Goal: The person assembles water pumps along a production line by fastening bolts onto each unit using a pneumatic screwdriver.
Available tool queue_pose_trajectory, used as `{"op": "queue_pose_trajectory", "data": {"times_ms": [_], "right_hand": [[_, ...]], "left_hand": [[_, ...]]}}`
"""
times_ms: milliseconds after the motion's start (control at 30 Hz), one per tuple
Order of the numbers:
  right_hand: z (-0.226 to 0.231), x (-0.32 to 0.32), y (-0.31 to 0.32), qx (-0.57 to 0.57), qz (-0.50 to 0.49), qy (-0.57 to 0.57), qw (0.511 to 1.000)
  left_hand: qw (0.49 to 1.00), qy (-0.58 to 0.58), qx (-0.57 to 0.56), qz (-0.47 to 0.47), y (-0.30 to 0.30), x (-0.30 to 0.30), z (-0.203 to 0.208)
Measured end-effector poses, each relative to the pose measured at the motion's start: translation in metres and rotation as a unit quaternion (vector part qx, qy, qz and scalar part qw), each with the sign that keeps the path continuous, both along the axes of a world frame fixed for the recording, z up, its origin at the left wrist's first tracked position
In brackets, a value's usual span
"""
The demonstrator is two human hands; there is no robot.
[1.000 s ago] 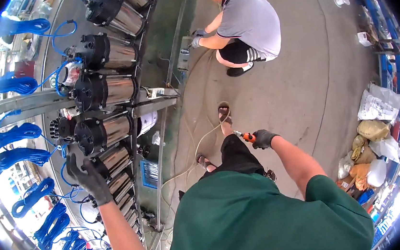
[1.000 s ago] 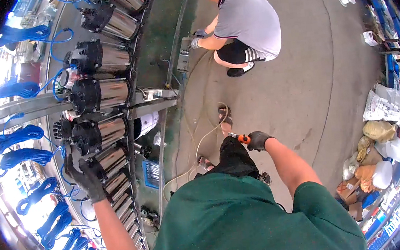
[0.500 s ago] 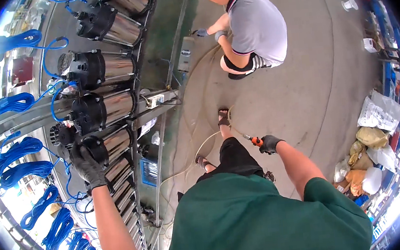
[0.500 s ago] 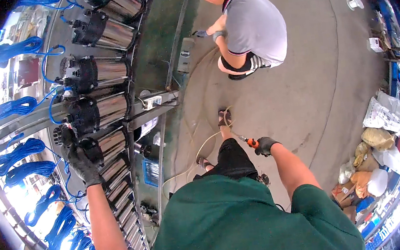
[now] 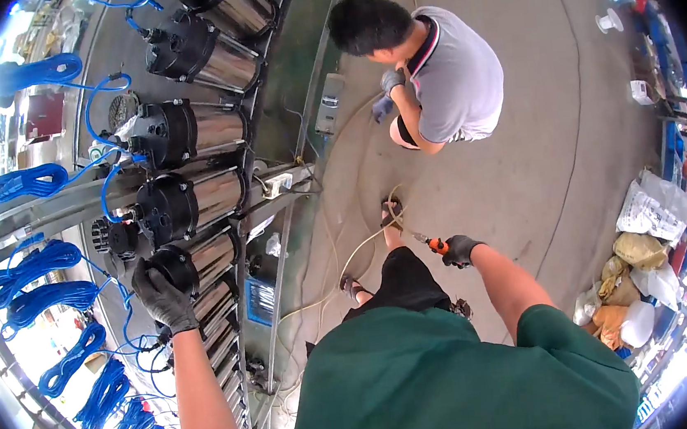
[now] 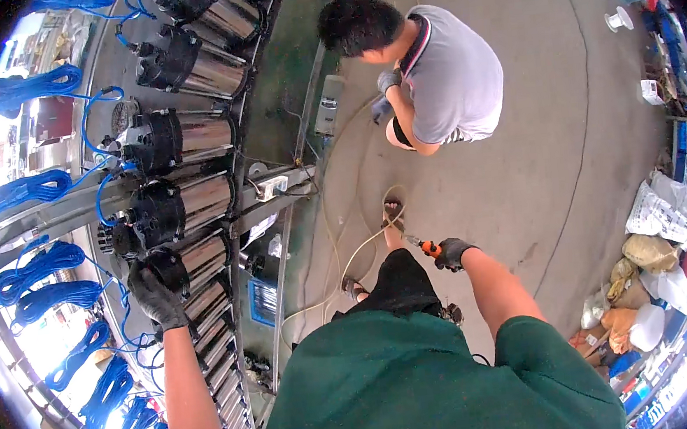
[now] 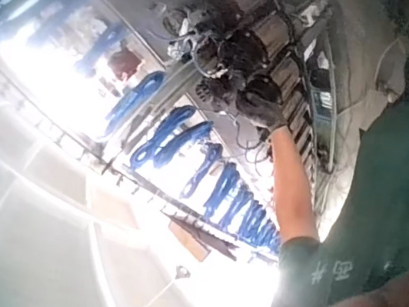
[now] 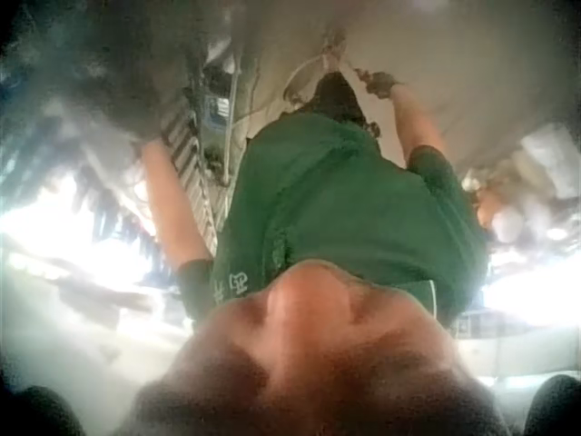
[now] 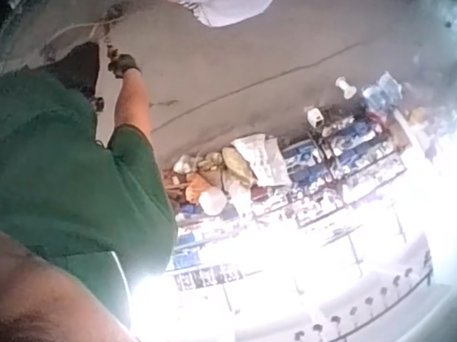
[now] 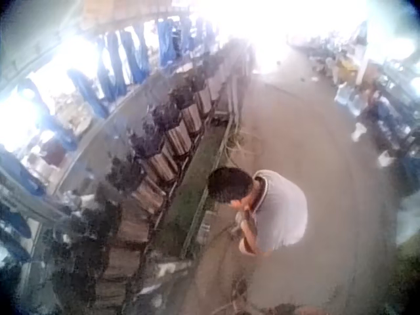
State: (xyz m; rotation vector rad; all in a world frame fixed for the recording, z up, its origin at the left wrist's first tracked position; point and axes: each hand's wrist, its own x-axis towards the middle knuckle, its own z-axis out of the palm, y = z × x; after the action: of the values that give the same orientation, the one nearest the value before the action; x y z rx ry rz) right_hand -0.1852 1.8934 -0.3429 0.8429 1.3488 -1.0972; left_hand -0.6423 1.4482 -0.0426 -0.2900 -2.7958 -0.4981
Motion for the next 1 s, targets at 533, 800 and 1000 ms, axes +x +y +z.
{"op": "queue_pose_trajectory", "data": {"times_ms": [533, 800, 1000], "right_hand": [[0.022, -0.004, -0.012, 0.006, 0.024, 0.026, 0.999], [0.062, 0.018, -0.017, 0.037, 0.051, 0.015, 0.998], [0.073, 0.051, -0.03, 0.056, 0.09, 0.013, 0.994]], "left_hand": [[0.999, 0.034, 0.006, -0.021, -0.004, -0.003, -0.003], [0.989, 0.064, -0.12, 0.054, 0.007, 0.015, 0.013], [0.987, 0.103, -0.107, -0.064, -0.021, 0.135, -0.009]]}}
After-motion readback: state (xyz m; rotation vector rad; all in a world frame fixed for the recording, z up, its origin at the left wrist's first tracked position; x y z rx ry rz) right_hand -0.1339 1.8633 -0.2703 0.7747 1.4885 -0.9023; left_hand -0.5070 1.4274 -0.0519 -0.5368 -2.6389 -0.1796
